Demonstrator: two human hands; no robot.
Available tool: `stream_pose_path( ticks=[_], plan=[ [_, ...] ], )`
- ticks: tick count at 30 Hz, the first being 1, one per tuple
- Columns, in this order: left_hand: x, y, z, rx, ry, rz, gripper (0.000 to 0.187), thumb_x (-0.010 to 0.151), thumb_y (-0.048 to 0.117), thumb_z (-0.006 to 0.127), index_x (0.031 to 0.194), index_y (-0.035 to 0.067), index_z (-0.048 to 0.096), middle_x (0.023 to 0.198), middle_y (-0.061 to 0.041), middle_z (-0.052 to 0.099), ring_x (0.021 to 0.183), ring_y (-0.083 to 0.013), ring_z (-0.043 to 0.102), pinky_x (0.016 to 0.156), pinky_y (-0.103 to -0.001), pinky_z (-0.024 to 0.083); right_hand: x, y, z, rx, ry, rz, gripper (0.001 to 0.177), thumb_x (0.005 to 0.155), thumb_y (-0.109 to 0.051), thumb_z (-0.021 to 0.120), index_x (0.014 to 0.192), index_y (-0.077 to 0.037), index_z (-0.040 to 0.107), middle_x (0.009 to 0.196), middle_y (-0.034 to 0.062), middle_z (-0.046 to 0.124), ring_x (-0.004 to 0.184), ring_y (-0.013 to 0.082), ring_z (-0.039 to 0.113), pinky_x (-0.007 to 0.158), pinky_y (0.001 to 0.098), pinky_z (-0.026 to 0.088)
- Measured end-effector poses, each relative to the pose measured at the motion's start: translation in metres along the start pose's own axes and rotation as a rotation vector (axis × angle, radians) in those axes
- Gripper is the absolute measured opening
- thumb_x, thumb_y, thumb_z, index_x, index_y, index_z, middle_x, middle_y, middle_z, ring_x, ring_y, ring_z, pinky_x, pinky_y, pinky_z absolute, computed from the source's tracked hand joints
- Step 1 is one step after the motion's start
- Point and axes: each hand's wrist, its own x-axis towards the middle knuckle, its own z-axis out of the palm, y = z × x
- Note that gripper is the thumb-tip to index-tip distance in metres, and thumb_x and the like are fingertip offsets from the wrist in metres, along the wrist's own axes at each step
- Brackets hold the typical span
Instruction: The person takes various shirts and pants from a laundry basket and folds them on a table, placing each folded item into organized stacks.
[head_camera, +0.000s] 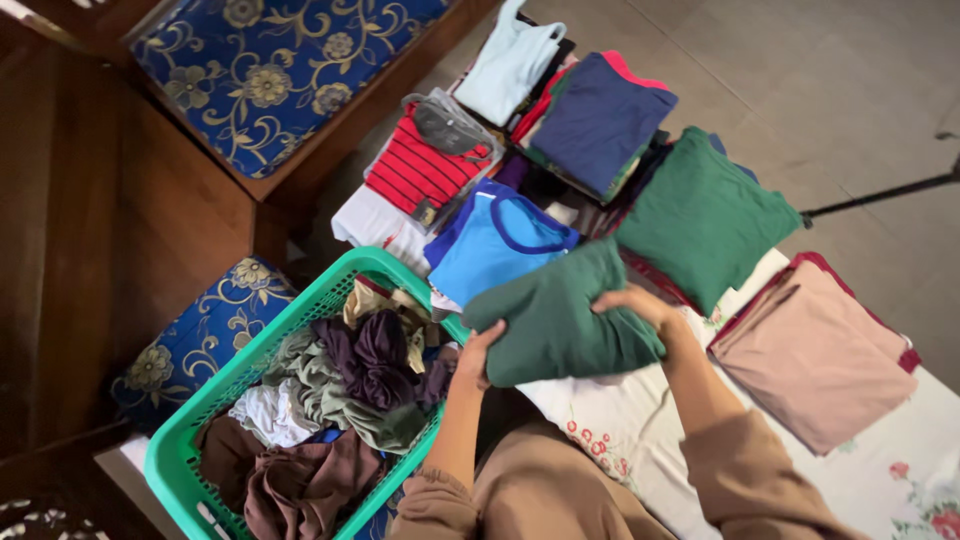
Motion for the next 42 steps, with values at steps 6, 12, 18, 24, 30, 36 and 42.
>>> stream_pose_path(
  ticks=[6,12,18,24,30,36,42],
  plan=[
    [0.03,0.035,-0.009,-0.257,0.025,0.319,0.061,0.086,0.019,0.078,0.141,0.007,0.053,0.129,-0.014,0.066,0.114,-0.0323,0.067,0.095,-0.047,0.056,0.064,-0.135,0.075,-0.346,-0.148,-0.04,0.064,0.072,-0.019,0.08,0.131,-0.002,0.066,0.123,0.0123,0.073,0.107,0.0237,0.071,0.097,0.0402,0.057],
    [0.042,0.034,-0.001,-0.303,0.201,0.258,0.058,0.086,0.018,0.076,0.14,0.014,0.053,0.13,-0.011,0.064,0.115,-0.0298,0.065,0.095,-0.048,0.056,0.121,-0.154,0.086,-0.684,0.108,-0.08,0.064,0.077,-0.018,0.08,0.137,-0.011,0.059,0.129,0.005,0.064,0.118,0.0188,0.06,0.097,0.0392,0.051],
    [0.037,0.036,0.006,-0.409,0.117,0.246,0.057,0.085,0.014,0.072,0.139,0.012,0.053,0.128,-0.014,0.064,0.111,-0.0332,0.066,0.091,-0.051,0.057,0.104,-0.139,0.094,-0.59,0.083,-0.224,0.053,0.078,-0.019,0.074,0.129,-0.002,0.069,0.122,0.0132,0.071,0.112,0.0231,0.064,0.095,0.0381,0.053],
    [0.021,0.036,0.023,-0.394,0.182,0.263,0.055,0.088,0.015,0.072,0.139,0.012,0.052,0.132,-0.012,0.062,0.117,-0.0309,0.063,0.097,-0.048,0.055,0.064,-0.143,0.11,-0.626,0.03,-0.395,0.056,0.077,-0.028,0.085,0.126,-0.008,0.066,0.116,0.0015,0.072,0.106,0.0127,0.064,0.094,0.0324,0.051],
    [-0.024,0.01,0.06,-0.438,0.131,0.306,0.057,0.088,0.014,0.072,0.14,0.008,0.051,0.133,-0.013,0.063,0.117,-0.0301,0.065,0.099,-0.046,0.054,-0.002,-0.147,0.08,-0.574,0.064,-0.364,0.048,0.08,-0.026,0.084,0.12,-0.002,0.07,0.108,0.0062,0.074,0.097,0.0139,0.067,0.085,0.0333,0.057],
    [-0.029,-0.026,0.088,-0.258,0.043,0.176,0.046,0.088,0.008,0.074,0.131,0.003,0.059,0.117,-0.014,0.069,0.104,-0.0306,0.068,0.092,-0.046,0.056,-0.071,-0.061,-0.002,-0.475,0.306,-0.385,0.06,0.081,-0.028,0.08,0.133,-0.005,0.062,0.116,0.0077,0.072,0.101,0.0167,0.066,0.089,0.034,0.055],
    [0.045,-0.024,0.115,0.602,-0.226,0.312,0.065,0.077,0.007,0.06,0.142,0.008,0.058,0.116,-0.017,0.069,0.101,-0.0268,0.063,0.089,-0.037,0.051,-0.05,0.155,-0.039,0.131,0.762,-0.472,0.058,0.089,-0.03,0.075,0.139,-0.006,0.058,0.124,0.009,0.069,0.107,0.0203,0.065,0.092,0.0362,0.053]
  ],
)
